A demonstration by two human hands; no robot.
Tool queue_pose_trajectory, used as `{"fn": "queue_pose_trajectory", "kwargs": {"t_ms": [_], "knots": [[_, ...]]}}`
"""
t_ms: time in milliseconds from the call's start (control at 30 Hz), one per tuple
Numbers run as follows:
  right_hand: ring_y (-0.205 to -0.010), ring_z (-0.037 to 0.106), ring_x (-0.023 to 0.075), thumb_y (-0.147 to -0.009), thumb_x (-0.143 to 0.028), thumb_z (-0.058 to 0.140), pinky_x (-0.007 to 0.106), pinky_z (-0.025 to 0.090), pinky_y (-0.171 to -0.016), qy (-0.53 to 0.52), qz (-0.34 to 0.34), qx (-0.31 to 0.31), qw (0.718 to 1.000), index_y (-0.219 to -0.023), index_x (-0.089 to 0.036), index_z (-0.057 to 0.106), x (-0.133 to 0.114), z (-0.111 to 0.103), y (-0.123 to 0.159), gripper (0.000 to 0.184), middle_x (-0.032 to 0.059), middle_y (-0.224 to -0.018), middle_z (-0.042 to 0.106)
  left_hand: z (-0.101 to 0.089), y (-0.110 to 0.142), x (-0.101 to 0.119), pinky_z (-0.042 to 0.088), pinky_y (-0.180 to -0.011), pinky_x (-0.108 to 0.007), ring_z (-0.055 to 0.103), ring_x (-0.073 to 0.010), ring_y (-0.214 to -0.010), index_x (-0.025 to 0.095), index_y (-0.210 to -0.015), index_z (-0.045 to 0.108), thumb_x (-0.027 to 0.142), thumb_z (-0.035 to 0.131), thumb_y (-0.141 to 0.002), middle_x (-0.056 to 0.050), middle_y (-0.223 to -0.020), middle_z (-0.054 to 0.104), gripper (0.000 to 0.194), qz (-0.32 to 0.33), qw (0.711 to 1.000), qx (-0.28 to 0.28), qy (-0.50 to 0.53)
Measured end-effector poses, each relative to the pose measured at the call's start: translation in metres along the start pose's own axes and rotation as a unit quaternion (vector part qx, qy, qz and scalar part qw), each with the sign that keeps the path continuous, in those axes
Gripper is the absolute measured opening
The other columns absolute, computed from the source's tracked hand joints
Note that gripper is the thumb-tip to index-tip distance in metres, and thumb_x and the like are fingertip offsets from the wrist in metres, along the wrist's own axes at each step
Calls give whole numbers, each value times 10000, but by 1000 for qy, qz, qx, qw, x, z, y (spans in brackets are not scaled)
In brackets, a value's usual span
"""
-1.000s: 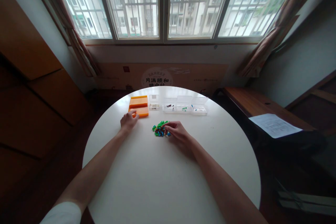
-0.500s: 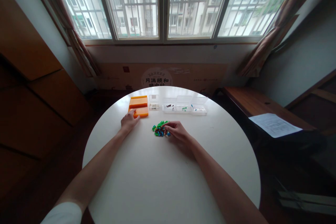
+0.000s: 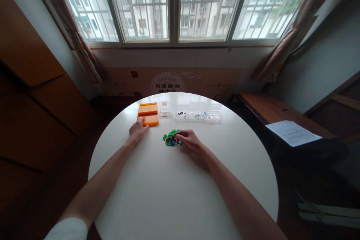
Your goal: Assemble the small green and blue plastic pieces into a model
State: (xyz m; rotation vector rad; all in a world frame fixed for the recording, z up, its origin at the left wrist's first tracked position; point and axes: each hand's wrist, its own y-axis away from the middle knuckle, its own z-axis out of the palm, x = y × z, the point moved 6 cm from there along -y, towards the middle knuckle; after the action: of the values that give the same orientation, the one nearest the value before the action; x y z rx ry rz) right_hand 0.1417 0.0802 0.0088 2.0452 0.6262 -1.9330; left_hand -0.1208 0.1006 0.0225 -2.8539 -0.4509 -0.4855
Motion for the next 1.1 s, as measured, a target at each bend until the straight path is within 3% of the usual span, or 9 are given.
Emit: {"fn": "queue_pose_trajectory", "kwargs": {"t_ms": [300, 600, 733, 833, 900, 1000, 1100], "knots": [[-562, 565, 128, -714, -345, 617, 228, 410, -522, -3, 3, 5, 1000, -865, -108, 694, -2, 0, 1, 292, 50, -667, 663, -3, 2, -2, 469, -824, -338, 577, -263, -1033, 237, -1231, 494, 376, 551, -772, -73, -1182, 593, 483, 9, 998, 41, 37], [-557, 564, 124, -709, -341, 616, 224, 413, -520, 0, 5, 3, 1000, -870, -104, 693, -2, 0, 0, 297, 51, -674, 666, -1, 7, 1, 473, -829, -342, 583, -253, -1003, 234, -1221, 493, 375, 560, -777, -62, -1162, 600, 470, 15, 998, 38, 41], [-543, 558, 119, -714, -344, 605, 218, 407, -501, -1, 3, 1, 1000, -870, -106, 689, -2, 2, 1, 296, 49, -666, 663, -10, 9, 5, 461, -860, -301, 557, -223, -1037, 217, -1182, 526, 318, 559, -777, -69, -1163, 570, 418, 40, 993, 84, 77], [-459, 501, 97, -718, -346, 588, 208, 369, -441, 3, -10, 34, 999, -852, -111, 685, -5, -2, 1, 288, 30, -598, 636, -20, 13, 13, 475, -812, -275, 581, -187, -929, 187, -1142, 555, 289, 521, -794, -75, -1064, 576, 364, 82, 981, 126, 120], [-439, 489, 99, -719, -340, 575, 214, 364, -433, 14, -31, 86, 996, -835, -115, 681, -8, -10, 1, 275, 18, -550, 611, -21, 17, 22, 481, -746, -261, 585, -161, -813, 180, -1106, 577, 286, 485, -815, -56, -942, 597, 323, 122, 975, 111, 146], [-483, 537, 127, -731, -322, 549, 233, 400, -480, 43, -59, 169, 983, -833, -115, 677, -10, -26, 1, 264, 19, -534, 600, -14, 30, 42, 459, -644, -230, 530, -114, -617, 171, -988, 632, 283, 470, -826, -22, -791, 615, 255, 205, 963, 26, 170], [-543, 569, 148, -756, -300, 513, 254, 432, -542, 100, -60, 229, 966, -842, -118, 676, -10, -39, 3, 259, 38, -587, 619, -9, 51, 64, 422, -617, -212, 499, -98, -587, 190, -921, 663, 280, 480, -829, -16, -760, 618, 224, 315, 934, -34, 162]]}}
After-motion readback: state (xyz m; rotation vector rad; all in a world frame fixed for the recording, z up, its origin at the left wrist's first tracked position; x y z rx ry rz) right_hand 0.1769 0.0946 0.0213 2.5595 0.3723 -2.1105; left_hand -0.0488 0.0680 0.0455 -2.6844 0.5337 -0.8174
